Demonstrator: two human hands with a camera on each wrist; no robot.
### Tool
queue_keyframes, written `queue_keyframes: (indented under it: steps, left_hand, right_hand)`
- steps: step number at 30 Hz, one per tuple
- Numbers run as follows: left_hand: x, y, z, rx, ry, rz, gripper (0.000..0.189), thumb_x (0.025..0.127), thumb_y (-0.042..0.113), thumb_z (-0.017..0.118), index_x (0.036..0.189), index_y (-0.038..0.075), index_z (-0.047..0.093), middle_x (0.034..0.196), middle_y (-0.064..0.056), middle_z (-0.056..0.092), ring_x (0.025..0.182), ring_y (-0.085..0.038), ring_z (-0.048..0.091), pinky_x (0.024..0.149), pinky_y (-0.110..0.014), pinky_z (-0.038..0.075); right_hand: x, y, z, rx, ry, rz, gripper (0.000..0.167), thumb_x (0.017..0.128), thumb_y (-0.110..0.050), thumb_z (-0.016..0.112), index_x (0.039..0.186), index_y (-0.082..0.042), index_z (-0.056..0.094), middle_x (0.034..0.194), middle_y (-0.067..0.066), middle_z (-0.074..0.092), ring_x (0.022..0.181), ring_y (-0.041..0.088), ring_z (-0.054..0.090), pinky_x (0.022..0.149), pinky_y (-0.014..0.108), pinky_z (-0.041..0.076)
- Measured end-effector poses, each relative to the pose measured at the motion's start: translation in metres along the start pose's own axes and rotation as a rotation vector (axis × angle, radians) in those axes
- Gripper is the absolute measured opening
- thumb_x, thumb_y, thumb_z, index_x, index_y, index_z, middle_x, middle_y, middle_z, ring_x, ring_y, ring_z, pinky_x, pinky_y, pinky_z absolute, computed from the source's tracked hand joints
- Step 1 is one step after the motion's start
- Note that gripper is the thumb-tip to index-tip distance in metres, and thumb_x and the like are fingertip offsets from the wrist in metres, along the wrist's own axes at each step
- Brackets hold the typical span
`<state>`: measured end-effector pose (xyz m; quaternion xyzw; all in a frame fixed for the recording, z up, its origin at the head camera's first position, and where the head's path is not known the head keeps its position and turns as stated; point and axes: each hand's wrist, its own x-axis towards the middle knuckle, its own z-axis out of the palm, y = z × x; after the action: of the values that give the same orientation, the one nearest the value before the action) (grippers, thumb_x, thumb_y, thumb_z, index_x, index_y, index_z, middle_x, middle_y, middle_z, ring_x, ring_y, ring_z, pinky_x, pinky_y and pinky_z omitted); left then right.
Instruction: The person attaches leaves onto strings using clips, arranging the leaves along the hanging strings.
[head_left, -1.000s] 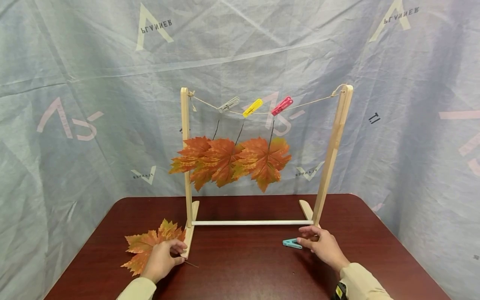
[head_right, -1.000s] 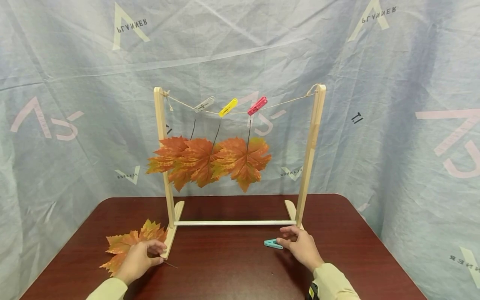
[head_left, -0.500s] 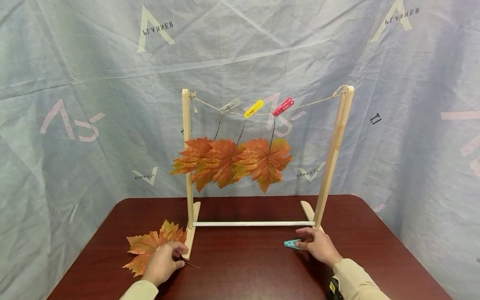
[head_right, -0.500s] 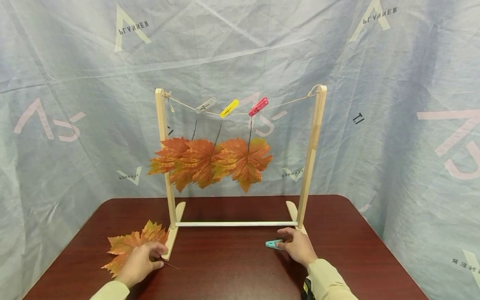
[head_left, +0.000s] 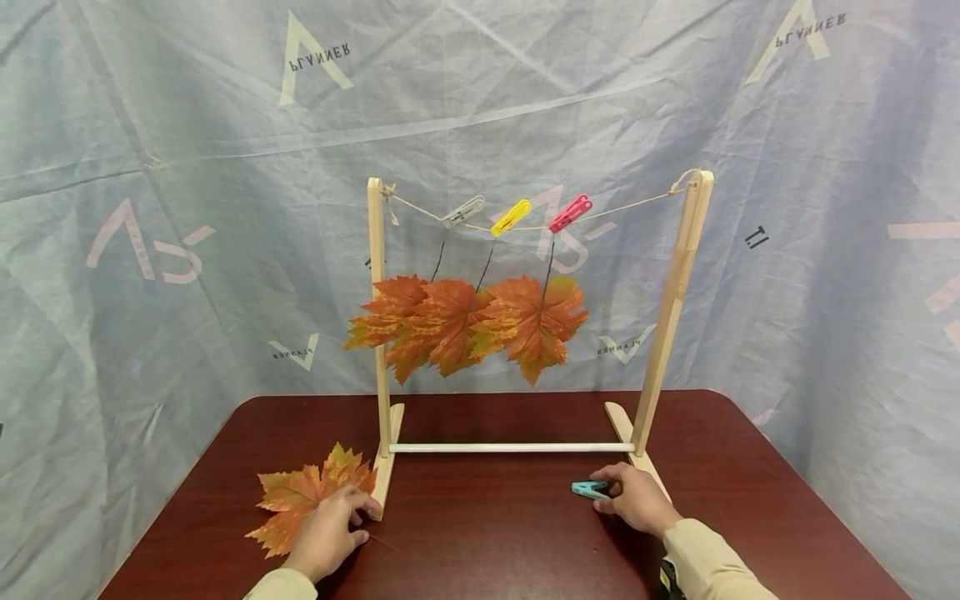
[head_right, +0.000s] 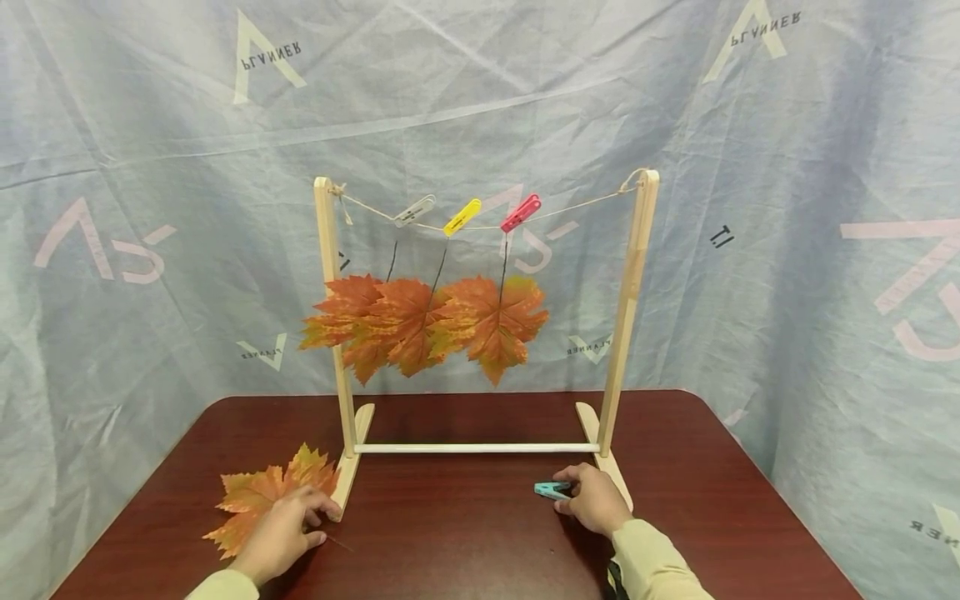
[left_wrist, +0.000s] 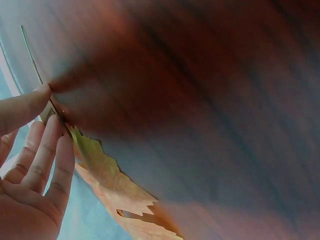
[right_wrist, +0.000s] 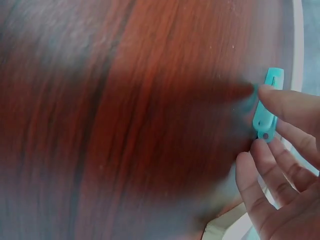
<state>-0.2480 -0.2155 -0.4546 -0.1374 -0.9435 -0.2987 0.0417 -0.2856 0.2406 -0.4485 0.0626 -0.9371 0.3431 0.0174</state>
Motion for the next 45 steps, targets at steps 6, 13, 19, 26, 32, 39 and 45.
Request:
queue_keyframes:
  steps: [6, 13, 19, 26, 32, 39, 45]
  left_hand:
    - [-0.003, -0.004, -0.003, 0.034, -0.003, 0.068, 0.035, 0.073, -0.005, 0.086, 0.089, 0.021, 0.071, 0.094, 0.008, 0.061, 0.077, -0.01, 0.059, 0.066, -0.029, 0.05]
    - [-0.004, -0.007, -0.007, 0.119, -0.038, 0.156, 0.021, 0.076, 0.003, 0.085, 0.081, 0.02, 0.075, 0.081, 0.012, 0.064, 0.072, -0.004, 0.06, 0.064, -0.029, 0.05]
    - [-0.004, -0.007, -0.006, 0.173, -0.047, 0.177, 0.025, 0.078, 0.006, 0.085, 0.074, 0.026, 0.071, 0.081, 0.015, 0.062, 0.075, -0.005, 0.062, 0.065, -0.032, 0.051]
    - [-0.003, -0.006, -0.006, 0.169, -0.048, 0.219, 0.028, 0.081, 0.005, 0.082, 0.076, 0.027, 0.065, 0.081, 0.017, 0.061, 0.073, -0.003, 0.059, 0.062, -0.031, 0.049]
    - [0.003, -0.006, -0.009, 0.122, -0.098, 0.213, 0.024, 0.088, 0.005, 0.077, 0.082, 0.025, 0.065, 0.079, 0.016, 0.063, 0.069, -0.001, 0.057, 0.059, -0.03, 0.047]
    - [0.01, -0.002, -0.015, 0.146, -0.105, 0.256, 0.02, 0.086, 0.005, 0.079, 0.083, 0.024, 0.073, 0.082, 0.013, 0.069, 0.076, -0.007, 0.066, 0.064, -0.033, 0.054]
    - [0.015, 0.005, -0.021, 0.122, -0.133, 0.275, 0.015, 0.086, 0.005, 0.079, 0.083, 0.019, 0.073, 0.079, 0.013, 0.069, 0.074, -0.006, 0.065, 0.065, -0.031, 0.054]
  right_hand:
    - [-0.002, 0.0, -0.003, -0.02, -0.012, -0.006, 0.034, 0.072, 0.002, 0.087, 0.104, -0.004, 0.075, 0.084, 0.001, 0.059, 0.076, 0.016, 0.054, 0.065, 0.028, 0.044]
    - [-0.004, -0.002, -0.003, -0.065, 0.004, -0.013, 0.028, 0.073, -0.001, 0.088, 0.097, -0.007, 0.075, 0.082, 0.0, 0.057, 0.075, 0.015, 0.054, 0.067, 0.03, 0.045]
    - [-0.006, -0.001, -0.003, -0.07, 0.018, -0.027, 0.024, 0.074, -0.002, 0.087, 0.093, -0.01, 0.075, 0.076, -0.001, 0.055, 0.07, 0.013, 0.051, 0.064, 0.029, 0.043]
    - [-0.01, 0.004, -0.004, 0.009, -0.003, -0.07, 0.021, 0.083, -0.003, 0.081, 0.102, -0.008, 0.073, 0.066, -0.002, 0.058, 0.058, 0.012, 0.053, 0.054, 0.025, 0.042]
    - [-0.012, 0.003, -0.008, 0.061, -0.017, -0.112, 0.021, 0.088, -0.009, 0.079, 0.107, -0.008, 0.071, 0.079, -0.002, 0.066, 0.068, 0.012, 0.057, 0.057, 0.026, 0.044]
    - [-0.012, -0.003, -0.01, 0.086, 0.006, -0.081, 0.026, 0.087, -0.02, 0.081, 0.109, -0.011, 0.071, 0.084, -0.003, 0.067, 0.073, 0.012, 0.062, 0.064, 0.028, 0.047]
    - [-0.013, -0.008, -0.011, 0.123, 0.009, -0.068, 0.025, 0.087, -0.023, 0.082, 0.104, -0.011, 0.07, 0.085, -0.001, 0.067, 0.077, 0.015, 0.063, 0.066, 0.031, 0.049]
